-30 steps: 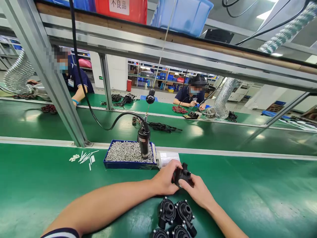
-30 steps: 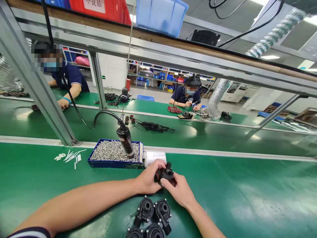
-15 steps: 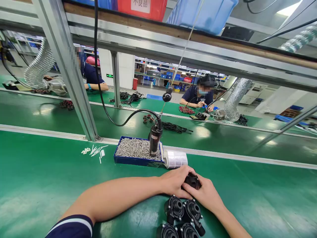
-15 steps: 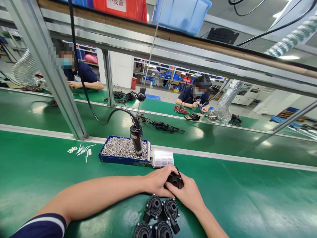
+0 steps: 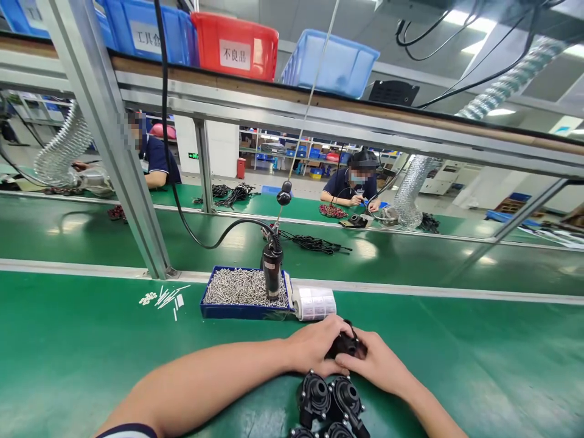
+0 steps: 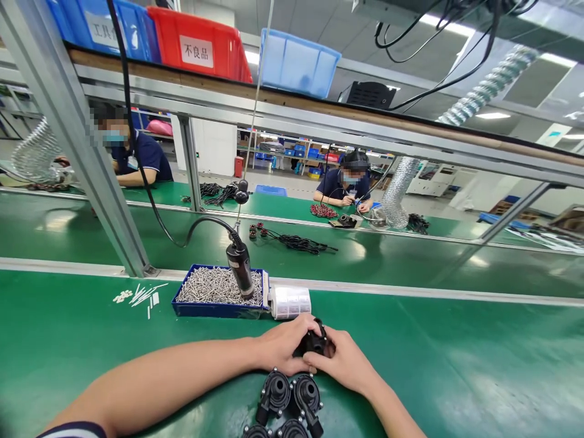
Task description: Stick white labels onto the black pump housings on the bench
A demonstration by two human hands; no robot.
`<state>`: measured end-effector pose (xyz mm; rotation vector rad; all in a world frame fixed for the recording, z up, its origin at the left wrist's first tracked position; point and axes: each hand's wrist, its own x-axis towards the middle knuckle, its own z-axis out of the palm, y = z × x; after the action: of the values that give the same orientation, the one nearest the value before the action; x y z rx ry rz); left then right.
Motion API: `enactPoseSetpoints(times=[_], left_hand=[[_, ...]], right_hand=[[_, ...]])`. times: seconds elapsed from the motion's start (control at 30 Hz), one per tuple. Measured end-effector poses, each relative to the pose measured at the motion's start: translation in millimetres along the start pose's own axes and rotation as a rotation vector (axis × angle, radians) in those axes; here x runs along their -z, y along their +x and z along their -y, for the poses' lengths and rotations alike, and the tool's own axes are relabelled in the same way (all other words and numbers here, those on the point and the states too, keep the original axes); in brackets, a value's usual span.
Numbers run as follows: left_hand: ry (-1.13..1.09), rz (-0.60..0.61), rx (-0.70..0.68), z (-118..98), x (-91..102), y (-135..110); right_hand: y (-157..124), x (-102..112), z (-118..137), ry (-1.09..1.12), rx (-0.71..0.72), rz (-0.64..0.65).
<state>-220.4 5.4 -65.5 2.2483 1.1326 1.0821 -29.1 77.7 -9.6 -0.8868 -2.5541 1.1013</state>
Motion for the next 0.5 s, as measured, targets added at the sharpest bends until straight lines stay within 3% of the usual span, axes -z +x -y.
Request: enactPoseSetpoints(times=[0.2,0.5], left_hand=[[-0.003,-0.008,-0.018,-3.9,1.5,-0.4],[-0.008,0.021,-0.022,-5.1,3.8,-1.7]], right_hand=[[-5.3,10.1,-4.2,0.109,-0.035,0.122],[-7.1,14.5,-10.1,0.155,-0.050,0.145]])
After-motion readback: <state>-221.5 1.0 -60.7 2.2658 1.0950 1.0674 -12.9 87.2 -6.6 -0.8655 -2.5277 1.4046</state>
